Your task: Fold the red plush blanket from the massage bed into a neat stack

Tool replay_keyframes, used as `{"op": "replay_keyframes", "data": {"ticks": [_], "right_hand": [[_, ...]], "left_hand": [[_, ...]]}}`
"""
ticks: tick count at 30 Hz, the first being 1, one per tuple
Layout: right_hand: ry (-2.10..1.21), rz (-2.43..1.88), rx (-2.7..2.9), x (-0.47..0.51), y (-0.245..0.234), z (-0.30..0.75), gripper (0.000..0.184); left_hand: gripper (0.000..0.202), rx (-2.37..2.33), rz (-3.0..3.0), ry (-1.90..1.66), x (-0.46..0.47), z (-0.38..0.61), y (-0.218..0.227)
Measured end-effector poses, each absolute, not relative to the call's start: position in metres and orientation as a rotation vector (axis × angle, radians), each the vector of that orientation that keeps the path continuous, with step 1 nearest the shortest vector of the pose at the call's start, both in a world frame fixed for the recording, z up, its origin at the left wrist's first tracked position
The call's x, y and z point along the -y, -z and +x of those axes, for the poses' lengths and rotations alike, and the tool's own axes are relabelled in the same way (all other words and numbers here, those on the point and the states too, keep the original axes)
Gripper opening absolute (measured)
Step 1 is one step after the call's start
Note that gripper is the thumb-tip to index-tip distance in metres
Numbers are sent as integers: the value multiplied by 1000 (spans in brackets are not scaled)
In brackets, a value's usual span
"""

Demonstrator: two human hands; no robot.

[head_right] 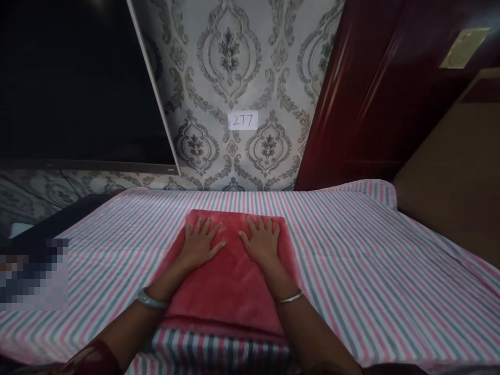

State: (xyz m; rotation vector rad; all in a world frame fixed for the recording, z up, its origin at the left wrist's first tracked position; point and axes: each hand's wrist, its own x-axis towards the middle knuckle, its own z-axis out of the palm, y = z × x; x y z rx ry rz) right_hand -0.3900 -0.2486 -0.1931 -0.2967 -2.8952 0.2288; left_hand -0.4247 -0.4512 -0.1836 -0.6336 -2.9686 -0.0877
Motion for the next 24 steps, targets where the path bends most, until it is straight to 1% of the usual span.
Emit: {"op": "replay_keyframes", "data": {"ticks": [11, 17, 19, 21, 24], "right_hand": [[-258, -282, 2865, 251, 188, -384, 62], [-320, -282, 2997, 248, 162, -368, 65], [-327, -211, 2955, 247, 155, -346, 66], [-313, -89, 2904, 249, 154, -320, 65], [-270, 77, 2909, 255, 166, -282, 65]], "left_hand": [[74, 2968, -637, 91, 448, -420, 178], [78, 3110, -683, 236, 454, -415, 145], [79, 3088, -746, 287, 461, -400, 133], [74, 2978, -860, 282, 470, -378, 129], [71, 2877, -959, 205, 483, -341, 142]]}}
